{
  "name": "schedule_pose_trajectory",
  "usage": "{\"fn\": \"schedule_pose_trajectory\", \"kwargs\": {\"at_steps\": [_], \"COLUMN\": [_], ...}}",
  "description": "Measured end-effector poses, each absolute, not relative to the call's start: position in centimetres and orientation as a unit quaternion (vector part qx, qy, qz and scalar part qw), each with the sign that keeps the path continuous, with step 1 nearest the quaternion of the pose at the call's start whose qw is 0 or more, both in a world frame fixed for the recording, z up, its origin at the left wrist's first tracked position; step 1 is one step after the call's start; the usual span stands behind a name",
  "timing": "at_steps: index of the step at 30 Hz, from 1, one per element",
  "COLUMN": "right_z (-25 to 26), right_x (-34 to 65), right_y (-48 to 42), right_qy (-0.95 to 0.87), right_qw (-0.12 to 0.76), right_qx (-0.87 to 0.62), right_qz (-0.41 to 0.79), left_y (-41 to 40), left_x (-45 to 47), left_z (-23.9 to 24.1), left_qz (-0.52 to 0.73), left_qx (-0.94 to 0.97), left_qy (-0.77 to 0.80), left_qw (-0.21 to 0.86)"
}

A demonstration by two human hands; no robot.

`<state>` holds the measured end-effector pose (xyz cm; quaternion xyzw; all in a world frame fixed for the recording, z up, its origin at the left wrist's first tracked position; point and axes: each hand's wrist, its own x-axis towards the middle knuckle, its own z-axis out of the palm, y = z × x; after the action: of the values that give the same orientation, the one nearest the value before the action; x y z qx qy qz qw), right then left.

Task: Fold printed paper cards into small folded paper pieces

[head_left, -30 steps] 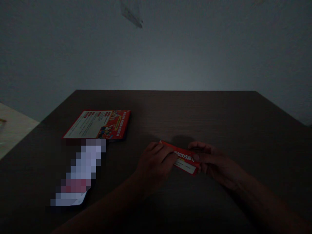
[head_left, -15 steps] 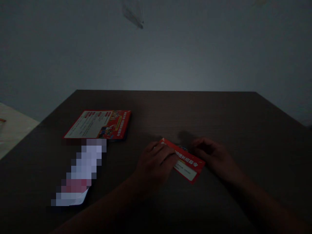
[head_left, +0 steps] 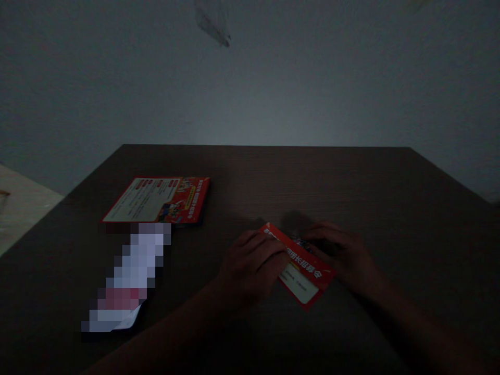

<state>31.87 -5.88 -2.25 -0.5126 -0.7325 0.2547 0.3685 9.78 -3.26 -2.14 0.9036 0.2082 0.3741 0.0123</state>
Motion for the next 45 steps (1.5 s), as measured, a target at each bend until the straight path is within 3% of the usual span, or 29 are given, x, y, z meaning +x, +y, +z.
{"fn": "schedule_pose_trajectory", "kwargs": {"at_steps": [6,15,20,26,30,35,41,45], "right_z": [-1.7,-1.8,-1.5,-1.5,-1.9,-2.6,-3.4,-3.2], "right_x": [31.8,31.7,31.5,31.4,31.3,31.2,31.6,31.8], "right_y": [-6.3,-7.1,-7.5,-7.2,-6.5,-5.9,-5.4,-5.5], "right_qy": [-0.731,-0.693,-0.596,-0.5,-0.479,-0.476,-0.642,-0.719], "right_qw": [0.415,0.522,0.576,0.543,0.508,0.474,0.374,0.352], "right_qx": [-0.501,-0.429,-0.494,-0.6,-0.612,-0.601,-0.599,-0.559], "right_qz": [0.203,0.252,0.261,0.309,0.372,0.434,0.297,0.216], "left_y": [-3.3,-3.5,-3.7,-3.7,-3.8,-3.9,-3.9,-3.8], "left_x": [9.5,9.5,9.8,9.5,9.7,9.9,10.1,10.0], "left_z": [-2.5,-2.9,-3.4,-3.4,-2.9,-2.5,-2.5,-2.6], "left_qz": [0.383,0.397,0.427,0.437,0.348,0.259,0.212,0.197], "left_qx": [0.899,0.871,0.822,0.804,0.868,0.913,0.928,0.932], "left_qy": [0.21,0.268,0.357,0.388,0.346,0.292,0.258,0.253], "left_qw": [0.045,0.112,0.121,0.108,0.075,0.121,0.167,0.171]}}
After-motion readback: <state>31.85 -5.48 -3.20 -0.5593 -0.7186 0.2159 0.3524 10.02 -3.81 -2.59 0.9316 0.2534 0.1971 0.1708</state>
